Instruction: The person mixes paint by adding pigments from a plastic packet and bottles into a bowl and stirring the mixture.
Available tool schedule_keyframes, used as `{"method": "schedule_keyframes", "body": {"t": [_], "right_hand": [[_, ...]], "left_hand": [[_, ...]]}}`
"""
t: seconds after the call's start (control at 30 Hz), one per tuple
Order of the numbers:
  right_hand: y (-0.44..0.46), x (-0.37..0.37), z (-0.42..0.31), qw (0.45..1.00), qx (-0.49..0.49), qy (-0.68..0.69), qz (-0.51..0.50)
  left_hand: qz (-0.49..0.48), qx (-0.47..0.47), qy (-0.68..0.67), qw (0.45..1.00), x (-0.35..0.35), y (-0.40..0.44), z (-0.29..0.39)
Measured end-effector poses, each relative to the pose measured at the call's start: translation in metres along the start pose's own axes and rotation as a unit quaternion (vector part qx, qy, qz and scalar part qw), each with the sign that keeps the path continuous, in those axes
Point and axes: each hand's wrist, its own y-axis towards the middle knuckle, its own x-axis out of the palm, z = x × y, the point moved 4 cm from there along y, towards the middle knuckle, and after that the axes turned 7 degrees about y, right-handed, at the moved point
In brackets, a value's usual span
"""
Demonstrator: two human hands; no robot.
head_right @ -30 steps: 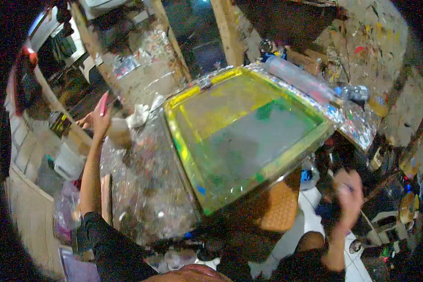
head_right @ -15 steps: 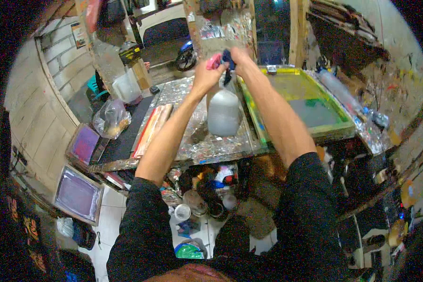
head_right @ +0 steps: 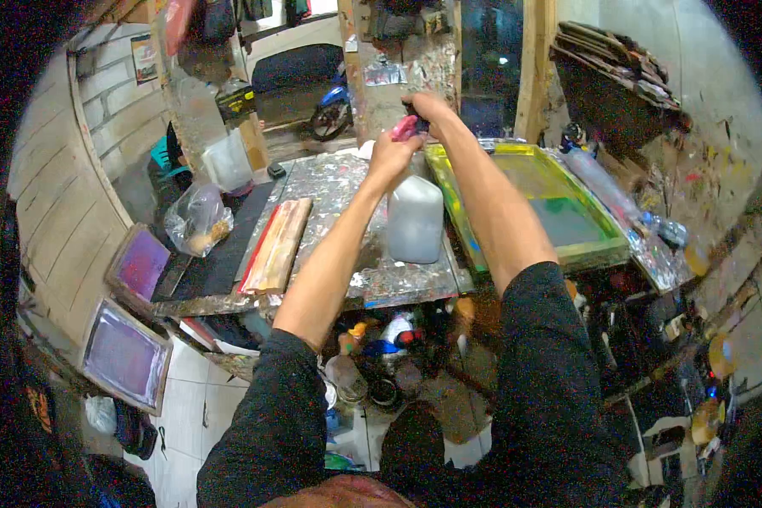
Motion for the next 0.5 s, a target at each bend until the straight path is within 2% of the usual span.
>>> {"method": "schedule_keyframes", "body": {"t": [0.03,0.1,0.17,0.23,0.3,0.37,0.43,0.47,0.5], "right_hand": [[0.004,0.0,0.001,1.0,0.01,0.007,-0.007],[0.01,-0.001,0.002,1.0,0.002,-0.009,0.004],[0.021,-0.003,0.011,0.999,0.012,-0.021,0.022],[0.01,0.003,0.007,0.998,0.028,0.017,0.053],[0.015,0.003,0.013,0.994,0.048,0.092,0.035],[0.028,0.005,0.015,0.995,0.069,0.054,0.051],[0.024,0.016,0.014,0.993,0.075,0.087,-0.041],[0.022,0.018,0.018,0.99,0.116,0.075,-0.016],[0.012,0.021,0.016,0.99,0.117,0.077,-0.012]], "left_hand": [[-0.004,-0.001,-0.003,1.0,0.003,0.002,-0.005],[-0.054,-0.053,0.146,0.986,0.002,0.002,0.009],[-0.057,-0.053,0.134,0.988,-0.001,-0.007,0.019],[-0.045,0.009,0.098,0.994,0.005,-0.002,0.008],[-0.034,-0.002,0.094,0.995,0.003,-0.002,0.014],[-0.045,-0.037,0.155,0.986,0.002,-0.001,0.012],[-0.051,-0.024,0.153,0.987,0.002,0.002,0.006],[-0.034,0.008,0.095,0.995,0.005,0.006,-0.005],[-0.017,0.039,0.035,0.998,0.002,0.003,0.003]]}}
